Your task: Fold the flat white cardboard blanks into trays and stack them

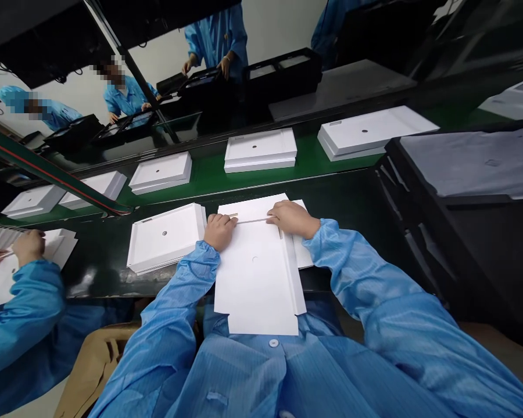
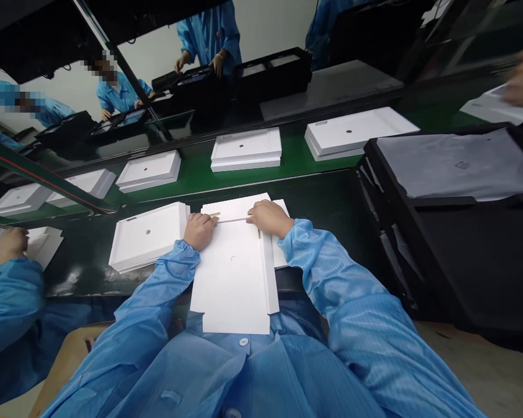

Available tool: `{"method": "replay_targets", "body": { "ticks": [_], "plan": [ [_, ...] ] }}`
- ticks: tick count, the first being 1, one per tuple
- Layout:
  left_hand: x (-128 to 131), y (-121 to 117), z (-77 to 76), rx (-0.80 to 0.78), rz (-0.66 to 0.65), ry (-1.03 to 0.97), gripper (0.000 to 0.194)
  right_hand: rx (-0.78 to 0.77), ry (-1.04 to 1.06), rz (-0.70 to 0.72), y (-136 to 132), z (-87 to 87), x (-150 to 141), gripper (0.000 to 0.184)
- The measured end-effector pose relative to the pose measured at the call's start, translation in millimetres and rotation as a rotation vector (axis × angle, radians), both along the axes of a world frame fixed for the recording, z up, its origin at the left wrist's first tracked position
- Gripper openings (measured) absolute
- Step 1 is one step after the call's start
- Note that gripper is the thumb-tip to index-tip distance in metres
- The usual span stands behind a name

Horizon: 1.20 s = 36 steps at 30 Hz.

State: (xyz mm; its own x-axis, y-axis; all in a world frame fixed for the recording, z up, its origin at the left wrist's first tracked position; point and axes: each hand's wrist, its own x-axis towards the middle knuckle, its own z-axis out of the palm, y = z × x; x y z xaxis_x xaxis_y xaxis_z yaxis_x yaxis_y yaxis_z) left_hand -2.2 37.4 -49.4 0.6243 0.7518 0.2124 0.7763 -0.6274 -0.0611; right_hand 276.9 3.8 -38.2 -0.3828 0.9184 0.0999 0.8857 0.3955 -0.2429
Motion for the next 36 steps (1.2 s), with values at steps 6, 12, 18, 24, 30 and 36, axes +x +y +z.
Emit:
{"method": "replay_targets", "body": {
  "ticks": [6, 12, 18, 24, 30, 36],
  "plan": [
    [-1.0, 5.6, -2.3, -0.006, -0.029, -0.017, 0.037, 0.071, -0.012, -0.021, -1.7, -5.8, 1.6, 0.029],
    [-0.1, 7.5, -0.8, -0.055, -0.041, -0.052, 0.036, 0.087, 0.000, -0.044, -1.3, -12.8, -3.7, 0.030],
    [-11.9, -9.6, 1.8, -0.052, 0.090, -0.320, 0.041, 0.102, 0.036, -0.097, -10.3, -6.1, 5.9, 0.031],
    [-51.5, -67.8, 4.0, -0.378, 0.325, -0.630, 0.063, 0.216, 0.226, -0.272, -43.2, 4.1, 39.9, 0.033],
    [-63.3, -95.5, 20.3, -0.847, 0.259, -0.564, 0.073, 0.345, 0.439, -0.461, -88.4, 6.3, 61.0, 0.037],
    [-53.3, -60.3, 44.4, -0.645, 0.269, -0.511, 0.053, 0.282, 0.390, -0.546, -127.1, 7.6, 60.8, 0.038]
  ]
}}
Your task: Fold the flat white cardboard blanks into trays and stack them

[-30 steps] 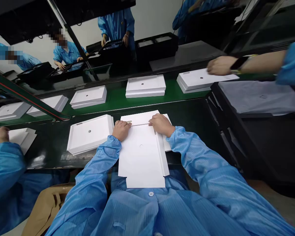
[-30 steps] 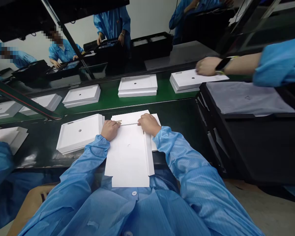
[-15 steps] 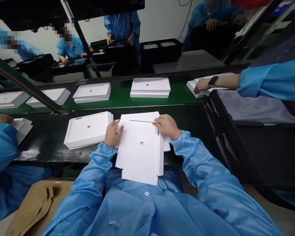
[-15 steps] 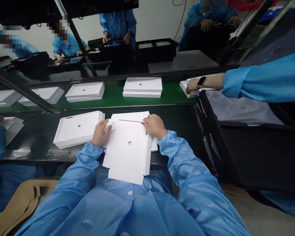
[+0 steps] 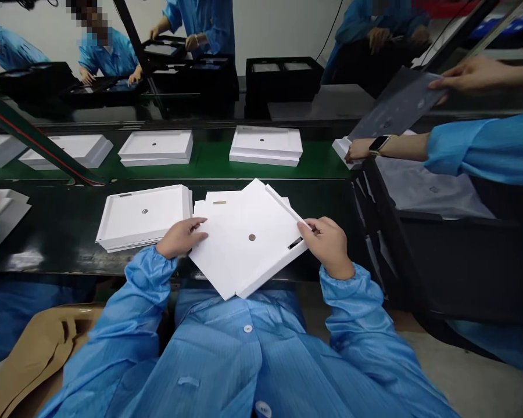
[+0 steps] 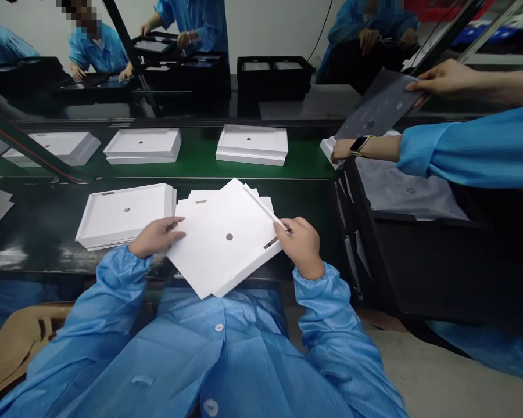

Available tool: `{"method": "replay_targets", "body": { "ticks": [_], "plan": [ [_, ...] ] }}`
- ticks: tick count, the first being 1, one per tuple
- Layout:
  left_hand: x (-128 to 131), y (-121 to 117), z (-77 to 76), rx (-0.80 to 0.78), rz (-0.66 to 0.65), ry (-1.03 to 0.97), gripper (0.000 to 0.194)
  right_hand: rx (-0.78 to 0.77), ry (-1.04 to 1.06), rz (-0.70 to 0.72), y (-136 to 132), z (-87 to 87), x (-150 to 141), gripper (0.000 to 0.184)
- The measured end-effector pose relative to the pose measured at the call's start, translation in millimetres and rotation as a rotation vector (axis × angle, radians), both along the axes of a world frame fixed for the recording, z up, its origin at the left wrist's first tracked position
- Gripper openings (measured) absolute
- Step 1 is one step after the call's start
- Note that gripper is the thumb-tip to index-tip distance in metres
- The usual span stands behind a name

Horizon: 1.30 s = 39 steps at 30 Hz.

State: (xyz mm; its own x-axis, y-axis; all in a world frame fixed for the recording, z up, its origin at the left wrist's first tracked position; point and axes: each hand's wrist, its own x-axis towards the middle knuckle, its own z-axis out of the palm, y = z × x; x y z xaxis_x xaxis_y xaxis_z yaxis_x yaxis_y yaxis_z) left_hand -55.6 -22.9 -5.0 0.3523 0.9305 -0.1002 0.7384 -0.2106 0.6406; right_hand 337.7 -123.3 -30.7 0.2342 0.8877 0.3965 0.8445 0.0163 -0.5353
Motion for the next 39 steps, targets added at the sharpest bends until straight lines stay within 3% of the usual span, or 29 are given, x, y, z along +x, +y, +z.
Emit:
{"method": "replay_targets", "body": {
  "ticks": [5, 10, 15, 19, 28, 33, 39],
  "plan": [
    [14.7, 38.4, 18.7, 0.148, -0.026, 0.237, 0.031, -0.142, -0.101, 0.118, -19.3, -0.1, -5.7, 0.041],
    [29.2, 68.5, 12.8, 0.260, -0.112, 0.365, 0.031, -0.083, -0.034, 0.165, 2.0, -6.3, -4.0, 0.037],
    [35.3, 83.0, 12.7, 0.061, -0.098, 0.361, 0.026, -0.099, 0.252, 0.190, 59.7, -13.1, -0.6, 0.055],
    [34.2, 85.7, 14.9, -0.017, -0.107, 0.305, 0.024, -0.244, 0.370, 0.350, 93.0, -17.1, -0.6, 0.040],
    [41.6, 101.6, 10.3, -0.170, -0.141, 0.305, 0.025, -0.399, 0.743, 0.508, 105.4, -27.3, 8.9, 0.026],
    [44.9, 109.2, 10.7, -0.189, -0.206, 0.355, 0.030, -0.315, 0.518, 0.471, 105.7, -31.4, 13.4, 0.015],
    [44.3, 93.4, 13.2, -0.204, -0.457, 0.454, 0.048, -0.243, 0.253, 0.505, 90.6, -41.2, 17.3, 0.012]
  ]
}}
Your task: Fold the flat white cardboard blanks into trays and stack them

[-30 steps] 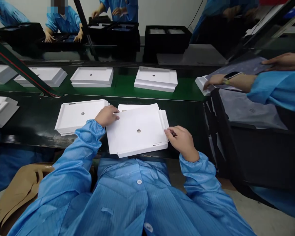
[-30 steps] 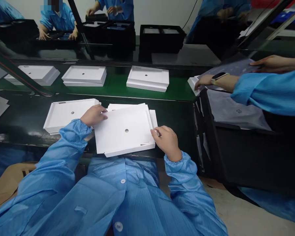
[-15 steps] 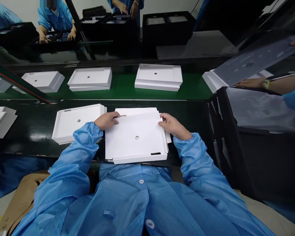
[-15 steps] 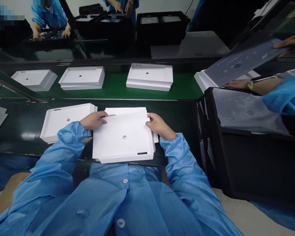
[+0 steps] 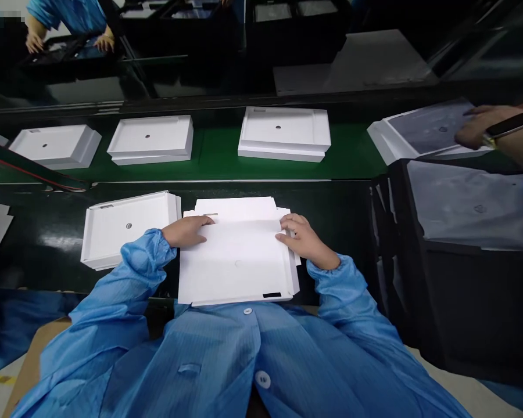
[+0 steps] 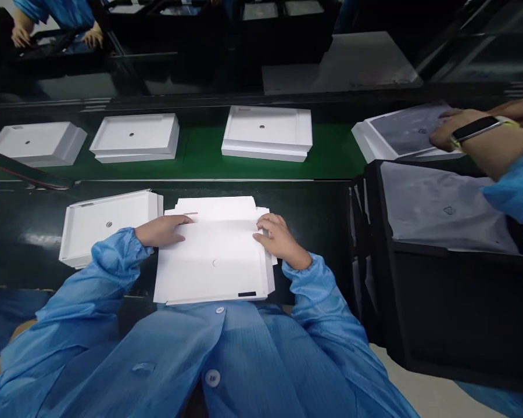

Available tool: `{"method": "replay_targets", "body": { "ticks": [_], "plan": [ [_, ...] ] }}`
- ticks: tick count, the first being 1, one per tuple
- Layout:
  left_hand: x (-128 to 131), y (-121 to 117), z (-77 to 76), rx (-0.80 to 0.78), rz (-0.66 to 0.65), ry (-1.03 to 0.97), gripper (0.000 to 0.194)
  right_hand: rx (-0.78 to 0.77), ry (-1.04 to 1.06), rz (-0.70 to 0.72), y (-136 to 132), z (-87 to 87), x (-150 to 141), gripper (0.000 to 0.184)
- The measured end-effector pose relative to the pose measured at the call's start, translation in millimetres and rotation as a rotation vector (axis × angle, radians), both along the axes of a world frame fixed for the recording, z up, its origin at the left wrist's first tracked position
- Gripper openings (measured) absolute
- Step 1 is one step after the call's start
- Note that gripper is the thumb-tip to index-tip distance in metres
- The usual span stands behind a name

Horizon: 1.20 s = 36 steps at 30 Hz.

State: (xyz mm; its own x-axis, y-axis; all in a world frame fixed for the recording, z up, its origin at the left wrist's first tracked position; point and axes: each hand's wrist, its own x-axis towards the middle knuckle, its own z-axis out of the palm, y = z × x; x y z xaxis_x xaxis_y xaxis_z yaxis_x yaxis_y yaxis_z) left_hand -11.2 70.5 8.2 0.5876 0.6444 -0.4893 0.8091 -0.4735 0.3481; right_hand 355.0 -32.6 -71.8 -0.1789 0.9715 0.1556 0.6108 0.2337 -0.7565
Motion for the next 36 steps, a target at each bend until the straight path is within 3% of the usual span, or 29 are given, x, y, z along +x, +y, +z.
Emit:
{"method": "replay_targets", "body": {
  "ticks": [4, 8, 10, 14, 17, 19, 22, 24, 30, 36],
  "plan": [
    [6.4, -23.7, -2.2, 0.177, -0.152, -0.009, 0.037, 0.081, -0.043, 0.022, -17.5, -5.7, 6.5, 0.011],
    [12.4, -47.7, -11.4, 0.352, -0.171, -0.038, 0.030, 0.136, -0.082, 0.032, -23.9, -0.7, 7.2, 0.013],
    [13.6, -59.4, -17.3, 0.414, -0.196, -0.055, 0.030, 0.146, -0.112, 0.041, -24.3, 3.8, 3.3, 0.024],
    [10.8, -83.1, -24.8, 0.506, -0.245, -0.054, 0.028, 0.158, -0.172, 0.158, -32.8, 9.6, -3.2, 0.028],
    [8.0, -96.1, -23.0, 0.518, -0.222, -0.056, 0.028, 0.179, -0.264, 0.201, -45.7, 14.0, -2.6, 0.022],
    [10.5, -99.3, -19.8, 0.500, -0.213, -0.054, 0.041, 0.188, -0.343, 0.183, -51.4, 19.6, -2.9, 0.023],
    [23.8, -98.3, -17.3, 0.486, -0.218, 0.008, 0.072, 0.188, -0.496, 0.184, -51.0, 31.7, -11.3, 0.040],
    [35.5, -98.7, -18.5, 0.487, -0.208, 0.070, 0.079, 0.164, -0.611, 0.202, -48.1, 39.4, -22.2, 0.056],
    [48.7, -118.2, -25.0, 0.444, -0.130, 0.155, 0.076, 0.106, -0.813, 0.230, -51.9, 45.2, -47.0, 0.075],
    [47.9, -114.9, -25.5, 0.429, -0.106, 0.099, 0.061, 0.106, -0.746, 0.296, -48.2, 36.7, -49.9, 0.062]
  ]
}}
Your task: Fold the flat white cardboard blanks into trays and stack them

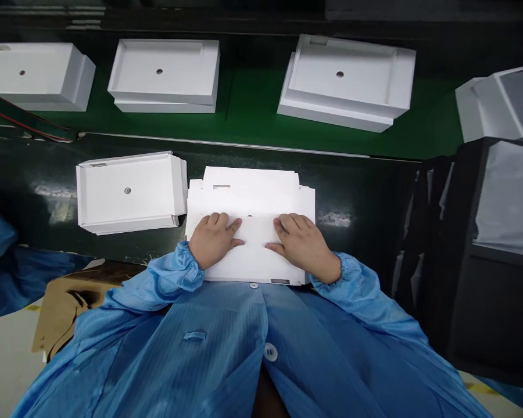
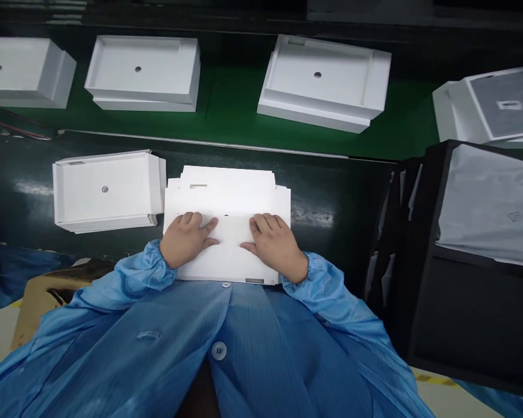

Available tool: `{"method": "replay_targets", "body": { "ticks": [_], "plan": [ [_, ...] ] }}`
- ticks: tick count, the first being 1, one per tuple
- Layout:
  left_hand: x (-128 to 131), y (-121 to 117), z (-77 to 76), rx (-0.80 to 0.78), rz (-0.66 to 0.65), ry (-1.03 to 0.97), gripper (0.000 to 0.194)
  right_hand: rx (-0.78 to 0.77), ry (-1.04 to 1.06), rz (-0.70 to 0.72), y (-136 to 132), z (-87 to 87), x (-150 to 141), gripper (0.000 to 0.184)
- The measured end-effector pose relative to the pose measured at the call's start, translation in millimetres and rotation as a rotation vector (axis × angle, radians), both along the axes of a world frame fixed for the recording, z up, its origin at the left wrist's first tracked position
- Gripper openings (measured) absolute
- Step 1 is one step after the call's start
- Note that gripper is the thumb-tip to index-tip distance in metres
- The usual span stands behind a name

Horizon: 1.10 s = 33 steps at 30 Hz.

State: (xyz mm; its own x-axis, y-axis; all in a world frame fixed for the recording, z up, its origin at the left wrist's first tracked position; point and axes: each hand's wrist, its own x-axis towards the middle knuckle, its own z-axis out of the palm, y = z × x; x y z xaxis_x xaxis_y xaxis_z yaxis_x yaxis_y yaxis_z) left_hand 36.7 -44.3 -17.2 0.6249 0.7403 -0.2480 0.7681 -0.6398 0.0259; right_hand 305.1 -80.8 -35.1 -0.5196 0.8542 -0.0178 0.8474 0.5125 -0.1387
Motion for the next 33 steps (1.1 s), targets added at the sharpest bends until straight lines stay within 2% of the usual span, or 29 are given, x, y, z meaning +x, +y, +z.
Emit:
{"method": "replay_targets", "body": {
  "ticks": [5, 9, 20, 27, 30, 33],
  "plan": [
    [5.9, 12.5, -8.4, -0.018, -0.071, -0.196, 0.043, -0.040, 0.097, 0.050, 10.5, -1.3, -2.8, 0.047],
    [10.5, 17.4, -13.9, -0.006, -0.082, -0.286, 0.033, 0.008, 0.062, 0.050, 14.8, -1.0, -6.8, 0.036],
    [22.4, 25.7, -12.8, 0.060, -0.113, -0.142, 0.026, 0.023, 0.006, 0.042, 26.3, -3.5, -14.9, 0.029],
    [21.5, 44.8, -5.9, -0.081, -0.150, -0.133, 0.031, -0.116, -0.012, 0.094, 47.6, 8.1, -8.2, 0.029],
    [23.0, 46.6, -2.6, -0.126, -0.105, -0.114, 0.032, -0.138, 0.006, 0.086, 52.8, 5.5, -6.0, 0.029],
    [25.5, 54.3, 1.8, -0.176, 0.012, -0.119, 0.030, -0.167, 0.064, 0.033, 56.4, 2.7, -3.1, 0.028]
  ]
}}
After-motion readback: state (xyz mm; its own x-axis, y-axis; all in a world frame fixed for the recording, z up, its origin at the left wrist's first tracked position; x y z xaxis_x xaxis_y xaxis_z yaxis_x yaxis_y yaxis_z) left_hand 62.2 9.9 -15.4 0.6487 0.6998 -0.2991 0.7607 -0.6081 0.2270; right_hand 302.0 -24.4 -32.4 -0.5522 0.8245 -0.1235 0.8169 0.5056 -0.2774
